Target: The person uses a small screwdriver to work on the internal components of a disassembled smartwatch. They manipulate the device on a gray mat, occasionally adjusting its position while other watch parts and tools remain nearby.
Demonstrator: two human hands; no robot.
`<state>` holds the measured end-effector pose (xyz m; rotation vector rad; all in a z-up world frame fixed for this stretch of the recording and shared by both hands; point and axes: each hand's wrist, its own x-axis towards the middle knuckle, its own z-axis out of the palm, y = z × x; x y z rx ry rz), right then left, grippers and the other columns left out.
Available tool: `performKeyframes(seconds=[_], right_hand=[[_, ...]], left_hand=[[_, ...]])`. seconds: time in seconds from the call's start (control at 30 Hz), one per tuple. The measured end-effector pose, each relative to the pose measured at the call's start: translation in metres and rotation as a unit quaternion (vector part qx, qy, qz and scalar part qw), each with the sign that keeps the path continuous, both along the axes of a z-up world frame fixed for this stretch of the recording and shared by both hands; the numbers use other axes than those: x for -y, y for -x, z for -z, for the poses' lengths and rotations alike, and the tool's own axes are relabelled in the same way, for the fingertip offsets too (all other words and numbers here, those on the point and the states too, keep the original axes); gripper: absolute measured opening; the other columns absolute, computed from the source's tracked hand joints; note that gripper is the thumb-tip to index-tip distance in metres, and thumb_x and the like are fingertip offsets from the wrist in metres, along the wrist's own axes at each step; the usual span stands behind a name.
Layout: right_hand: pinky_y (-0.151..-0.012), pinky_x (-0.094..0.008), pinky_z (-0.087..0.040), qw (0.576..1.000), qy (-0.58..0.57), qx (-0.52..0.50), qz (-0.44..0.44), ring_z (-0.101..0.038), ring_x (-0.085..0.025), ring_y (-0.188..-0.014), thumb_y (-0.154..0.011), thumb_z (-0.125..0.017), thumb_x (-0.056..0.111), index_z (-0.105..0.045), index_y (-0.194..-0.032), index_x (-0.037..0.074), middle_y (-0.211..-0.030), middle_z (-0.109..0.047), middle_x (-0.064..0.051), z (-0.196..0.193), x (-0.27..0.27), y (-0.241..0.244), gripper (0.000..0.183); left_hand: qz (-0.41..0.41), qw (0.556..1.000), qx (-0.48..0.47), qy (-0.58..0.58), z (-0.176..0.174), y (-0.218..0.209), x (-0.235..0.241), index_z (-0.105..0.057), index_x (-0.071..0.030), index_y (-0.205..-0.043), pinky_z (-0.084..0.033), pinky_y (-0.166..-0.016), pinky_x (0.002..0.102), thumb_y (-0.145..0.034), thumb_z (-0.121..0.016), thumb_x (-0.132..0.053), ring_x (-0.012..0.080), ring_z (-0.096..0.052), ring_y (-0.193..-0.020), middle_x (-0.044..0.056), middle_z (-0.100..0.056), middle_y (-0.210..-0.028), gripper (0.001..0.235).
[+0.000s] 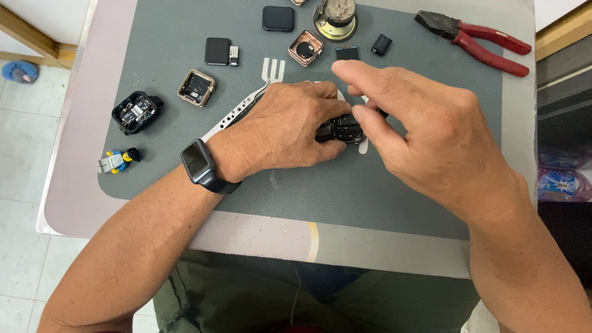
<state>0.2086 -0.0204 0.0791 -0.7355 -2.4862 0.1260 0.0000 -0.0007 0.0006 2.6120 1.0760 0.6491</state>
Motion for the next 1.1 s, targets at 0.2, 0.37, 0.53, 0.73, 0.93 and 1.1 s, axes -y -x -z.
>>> performKeyframes(seconds=[0.2, 0.37, 0.53, 0.73, 0.93, 1.1], right_hand=[[-0.075, -0.029, -0.050, 0.998, -0.004, 0.007, 0.061, -0.064, -0.016, -0.078, -0.100, -0.074, -0.017, -0.073, -0.135, -0.004, -0.098, -0.075, -0.006, -0.001, -0.003, -0.016, 0.037], [-0.067, -0.029, -0.049, 0.996, 0.005, -0.054, 0.065, -0.068, -0.019, -0.080, -0.104, -0.077, -0.019, -0.076, -0.128, -0.009, -0.101, -0.076, -0.014, -0.003, 0.002, -0.012, 0.026], [-0.063, -0.028, -0.052, 0.998, 0.009, -0.053, 0.034, -0.065, -0.019, -0.073, -0.102, -0.072, -0.018, -0.074, -0.125, -0.010, -0.098, -0.075, -0.015, 0.002, -0.002, -0.009, 0.025], [-0.071, -0.029, -0.054, 0.997, 0.008, -0.059, 0.039, -0.069, -0.019, -0.078, -0.103, -0.073, -0.017, -0.074, -0.126, -0.008, -0.099, -0.075, -0.011, 0.003, -0.002, -0.008, 0.024], [-0.070, -0.029, -0.055, 0.998, -0.004, -0.054, 0.039, -0.070, -0.020, -0.079, -0.104, -0.075, -0.016, -0.074, -0.127, -0.009, -0.099, -0.076, -0.013, 0.003, -0.003, -0.010, 0.024], [-0.068, -0.028, -0.051, 0.997, -0.001, -0.060, 0.056, -0.071, -0.019, -0.081, -0.104, -0.076, -0.017, -0.075, -0.127, -0.007, -0.100, -0.076, -0.012, 0.003, -0.001, -0.010, 0.026]], left_hand=[[-0.006, 1.000, -0.006, 0.008, -0.001, 0.000, 0.000, -0.070, -0.013, -0.101, -0.046, -0.045, 0.046, -0.085, -0.069, -0.036, 0.0297, -0.064, -0.077, 0.004, -0.060, -0.088, 0.028], [0.002, 1.000, -0.006, 0.009, -0.001, 0.001, -0.001, -0.072, -0.011, -0.109, -0.048, -0.048, 0.047, -0.086, -0.071, -0.036, 0.0305, -0.064, -0.080, 0.005, -0.062, -0.091, 0.035], [-0.002, 1.000, -0.012, 0.021, -0.001, 0.000, -0.001, -0.071, -0.010, -0.109, -0.046, -0.047, 0.046, -0.086, -0.071, -0.038, 0.0301, -0.063, -0.077, 0.004, -0.060, -0.089, 0.036], [-0.006, 1.000, -0.012, 0.016, 0.000, 0.000, -0.001, -0.071, -0.012, -0.109, -0.046, -0.046, 0.047, -0.085, -0.071, -0.039, 0.0290, -0.064, -0.079, 0.003, -0.060, -0.089, 0.036], [-0.007, 0.999, -0.019, 0.027, 0.000, 0.000, -0.001, -0.072, -0.012, -0.113, -0.046, -0.046, 0.046, -0.086, -0.070, -0.040, 0.0295, -0.063, -0.081, 0.004, -0.061, -0.092, 0.039], [-0.005, 1.000, -0.012, 0.017, 0.000, 0.001, -0.001, -0.072, -0.012, -0.112, -0.047, -0.048, 0.047, -0.086, -0.071, -0.039, 0.0297, -0.064, -0.082, 0.005, -0.062, -0.093, 0.038]])
